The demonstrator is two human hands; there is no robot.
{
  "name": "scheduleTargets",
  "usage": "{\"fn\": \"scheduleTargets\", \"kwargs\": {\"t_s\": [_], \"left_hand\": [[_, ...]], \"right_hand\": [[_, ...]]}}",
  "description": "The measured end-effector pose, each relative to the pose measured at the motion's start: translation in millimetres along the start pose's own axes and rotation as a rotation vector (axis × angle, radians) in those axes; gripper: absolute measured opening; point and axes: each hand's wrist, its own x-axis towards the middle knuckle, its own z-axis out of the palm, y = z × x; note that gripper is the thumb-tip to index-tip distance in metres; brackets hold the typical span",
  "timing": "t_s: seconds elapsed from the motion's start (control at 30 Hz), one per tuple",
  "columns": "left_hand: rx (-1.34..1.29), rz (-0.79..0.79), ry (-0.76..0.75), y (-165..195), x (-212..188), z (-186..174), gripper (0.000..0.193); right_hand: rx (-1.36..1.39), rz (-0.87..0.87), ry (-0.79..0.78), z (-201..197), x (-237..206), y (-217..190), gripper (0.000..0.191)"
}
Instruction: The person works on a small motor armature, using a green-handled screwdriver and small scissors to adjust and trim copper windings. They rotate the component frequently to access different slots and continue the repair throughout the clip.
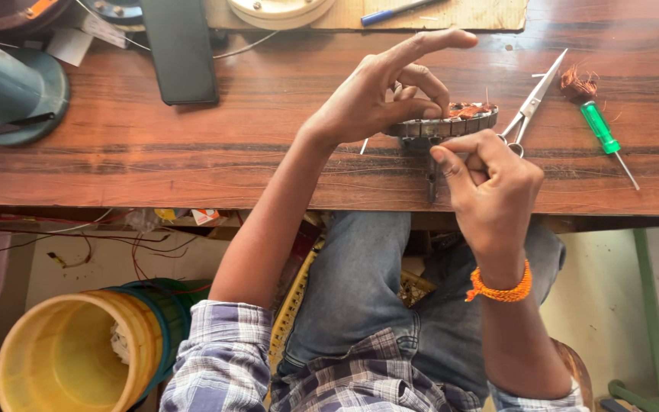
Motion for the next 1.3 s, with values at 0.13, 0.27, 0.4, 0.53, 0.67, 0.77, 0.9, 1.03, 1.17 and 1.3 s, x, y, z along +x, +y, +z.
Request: {"fn": "scheduleTargets", "kwargs": {"t_s": [0.13,0.27,0.4,0.53,0.67,0.77,0.9,1.03,1.17,1.3], "left_hand": [[0.007,0.005,0.003,3,-3,-1,0.064],[-0.055,-0.003,0.013,2,-8,-1,0.059],[-0.173,-0.043,-0.023,3,-8,2,0.042],[0.046,-0.153,0.005,21,-6,8,0.05],[0.507,0.065,0.128,48,-11,34,0.058],[0.729,0.042,0.241,53,-11,57,0.052],[0.714,0.012,0.359,47,-15,70,0.039],[0.724,0.116,0.43,39,-19,71,0.033],[0.703,0.084,0.442,35,-23,69,0.031],[0.657,0.085,0.425,30,-29,58,0.033]], "right_hand": [[0.172,0.039,0.036,4,-5,-1,0.011],[0.235,0.047,0.037,8,-8,2,0.01],[0.256,0.038,0.061,20,-14,11,0.009],[0.206,-0.002,0.08,26,-19,24,0.009],[0.158,0.058,0.108,20,-27,44,0.007],[0.234,0.126,0.119,7,-32,61,0.002],[0.274,0.098,0.128,-26,-32,74,0.006],[0.207,0.036,0.155,-52,-22,72,0.013],[0.219,0.017,0.115,-62,-6,62,0.016],[0.198,-0.002,0.077,-59,2,53,0.016]]}}
